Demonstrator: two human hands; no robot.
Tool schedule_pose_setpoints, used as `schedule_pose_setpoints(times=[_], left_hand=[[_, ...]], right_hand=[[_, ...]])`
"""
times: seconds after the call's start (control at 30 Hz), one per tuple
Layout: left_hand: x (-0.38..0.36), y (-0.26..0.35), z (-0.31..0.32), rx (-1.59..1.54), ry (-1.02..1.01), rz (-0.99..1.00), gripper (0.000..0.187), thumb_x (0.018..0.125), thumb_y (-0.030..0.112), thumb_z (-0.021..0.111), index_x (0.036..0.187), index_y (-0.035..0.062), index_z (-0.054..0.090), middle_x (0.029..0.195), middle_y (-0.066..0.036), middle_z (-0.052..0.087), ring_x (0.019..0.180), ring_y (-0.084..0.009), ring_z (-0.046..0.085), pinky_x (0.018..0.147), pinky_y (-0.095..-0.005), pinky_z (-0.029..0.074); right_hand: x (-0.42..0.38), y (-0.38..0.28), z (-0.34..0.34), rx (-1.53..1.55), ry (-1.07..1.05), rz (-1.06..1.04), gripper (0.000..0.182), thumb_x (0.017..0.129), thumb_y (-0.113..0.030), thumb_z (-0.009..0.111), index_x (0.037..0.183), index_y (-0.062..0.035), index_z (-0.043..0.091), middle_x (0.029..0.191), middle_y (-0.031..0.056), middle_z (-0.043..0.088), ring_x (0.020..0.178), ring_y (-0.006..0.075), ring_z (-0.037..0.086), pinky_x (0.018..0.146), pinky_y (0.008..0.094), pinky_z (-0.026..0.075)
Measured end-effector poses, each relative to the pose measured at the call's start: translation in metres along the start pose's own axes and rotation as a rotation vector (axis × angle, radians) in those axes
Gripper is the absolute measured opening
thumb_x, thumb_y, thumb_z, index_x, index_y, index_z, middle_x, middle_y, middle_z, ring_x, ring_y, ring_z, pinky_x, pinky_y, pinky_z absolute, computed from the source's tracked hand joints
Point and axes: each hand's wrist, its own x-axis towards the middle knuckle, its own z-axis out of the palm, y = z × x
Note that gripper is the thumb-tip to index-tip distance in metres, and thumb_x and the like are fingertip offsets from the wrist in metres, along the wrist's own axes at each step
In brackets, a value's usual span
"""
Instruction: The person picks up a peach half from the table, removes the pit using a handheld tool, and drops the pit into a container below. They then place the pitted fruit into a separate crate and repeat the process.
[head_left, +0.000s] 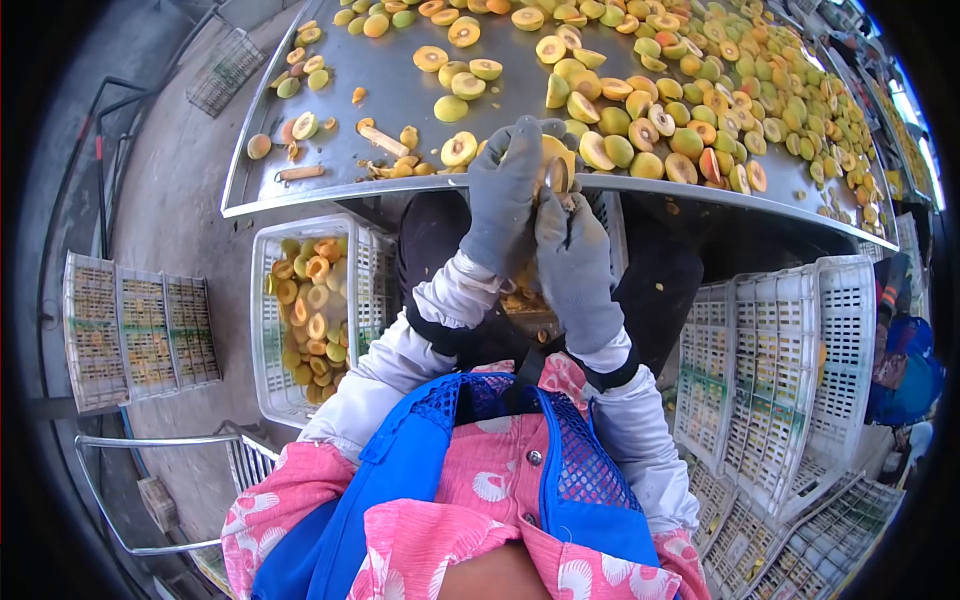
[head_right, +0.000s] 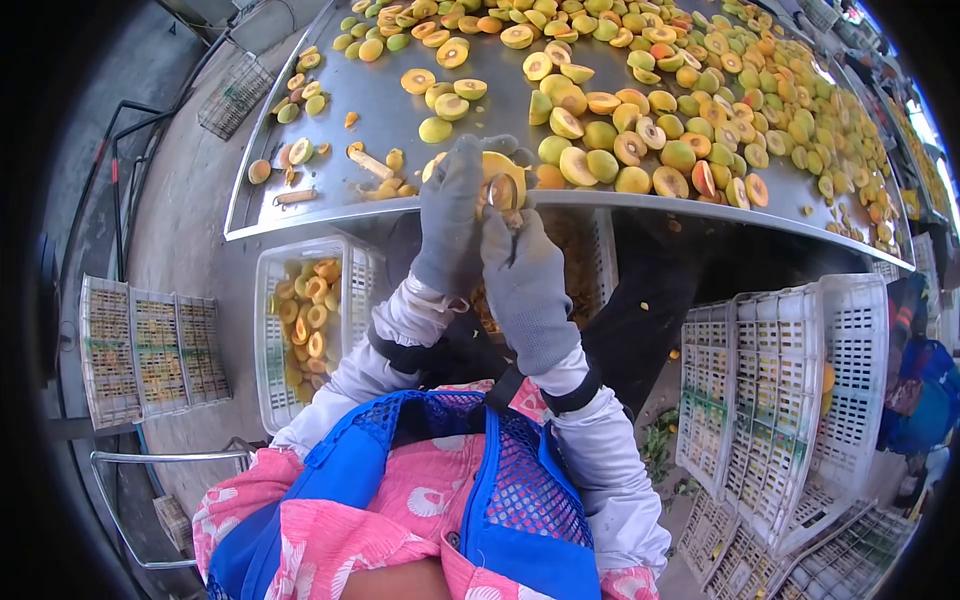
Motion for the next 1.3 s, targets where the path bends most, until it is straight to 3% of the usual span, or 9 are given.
schedule_pose_setpoints(times=[0.33,0.4,0.6,0.7,0.83,0.97,1.07,1.13,1.3], left_hand=[[0.001,0.001,-0.003,0.043,0.136,-0.054,0.027,0.097,0.025,0.059,0.098,-0.0003,0.068,0.085,-0.002,0.066,0.068,-0.0047,0.054,0.058,-0.0202,0.046],[0.000,0.005,-0.001,0.085,0.170,-0.057,0.025,0.096,0.024,0.060,0.098,0.0004,0.069,0.084,-0.001,0.066,0.068,-0.0037,0.053,0.058,-0.0196,0.045],[-0.001,-0.003,-0.004,0.438,0.087,0.174,0.021,0.096,0.020,0.060,0.101,0.0020,0.069,0.085,0.000,0.064,0.068,-0.0032,0.052,0.060,-0.0193,0.045],[-0.008,-0.002,-0.003,0.412,0.054,0.268,0.028,0.101,0.022,0.050,0.104,0.0001,0.067,0.086,-0.001,0.065,0.063,-0.0027,0.050,0.056,-0.0171,0.042],[-0.006,-0.016,-0.016,0.109,0.089,0.016,0.023,0.097,0.019,0.056,0.106,0.0016,0.068,0.089,-0.001,0.063,0.073,-0.0031,0.053,0.062,-0.0198,0.047],[0.005,-0.010,-0.025,0.501,-0.043,0.061,0.030,0.101,0.023,0.049,0.102,-0.0006,0.067,0.077,-0.005,0.064,0.063,-0.0121,0.062,0.053,-0.0258,0.054],[0.006,-0.003,-0.017,0.282,0.009,-0.159,0.030,0.101,0.023,0.050,0.100,-0.0003,0.068,0.071,-0.004,0.060,0.058,-0.0110,0.059,0.052,-0.0244,0.052],[0.004,-0.008,-0.016,0.297,0.062,-0.142,0.030,0.100,0.024,0.051,0.099,-0.0003,0.068,0.071,-0.004,0.060,0.057,-0.0115,0.059,0.052,-0.0245,0.052],[0.005,-0.006,-0.021,0.481,0.018,0.031,0.032,0.099,0.027,0.052,0.097,-0.0011,0.067,0.074,-0.007,0.063,0.057,-0.0162,0.062,0.051,-0.0265,0.053]], right_hand=[[0.000,0.007,0.001,0.167,-0.167,0.102,0.027,0.102,-0.027,0.047,0.101,-0.0031,0.059,0.068,0.0010,0.054,0.055,0.0096,0.046,0.051,0.0257,0.040],[-0.001,-0.016,-0.005,0.417,-0.276,0.462,0.028,0.102,-0.033,0.044,0.097,-0.0079,0.056,0.061,-0.0022,0.047,0.044,0.0066,0.039,0.041,0.0248,0.035],[0.008,-0.041,-0.022,0.615,-0.415,0.832,0.034,0.103,-0.040,0.040,0.089,-0.0105,0.051,0.057,-0.0032,0.044,0.040,0.0058,0.037,0.035,0.0242,0.031],[0.006,-0.024,-0.013,0.533,-0.397,0.697,0.038,0.100,-0.046,0.043,0.088,-0.0110,0.050,0.057,-0.0025,0.044,0.040,0.0071,0.037,0.036,0.0250,0.035],[0.002,-0.006,-0.007,0.398,-0.351,0.468,0.043,0.098,-0.050,0.046,0.084,-0.0098,0.051,0.058,-0.0018,0.046,0.040,0.0075,0.039,0.037,0.0261,0.037],[0.010,-0.025,-0.028,0.495,-0.464,0.826,0.032,0.103,-0.037,0.043,0.092,-0.0083,0.052,0.059,-0.0022,0.047,0.043,0.0077,0.041,0.038,0.0250,0.037],[0.010,-0.017,-0.027,0.696,-0.574,0.851,0.033,0.103,-0.037,0.043,0.091,-0.0075,0.052,0.059,-0.0016,0.047,0.043,0.0078,0.043,0.039,0.0251,0.037],[0.002,-0.006,-0.004,0.351,-0.329,0.442,0.039,0.102,-0.043,0.040,0.084,-0.0090,0.049,0.057,-0.0019,0.044,0.041,0.0088,0.040,0.038,0.0260,0.037],[0.012,-0.024,-0.032,0.520,-0.567,0.805,0.039,0.102,-0.044,0.039,0.083,-0.0106,0.047,0.058,-0.0020,0.043,0.040,0.0088,0.038,0.037,0.0262,0.038]])
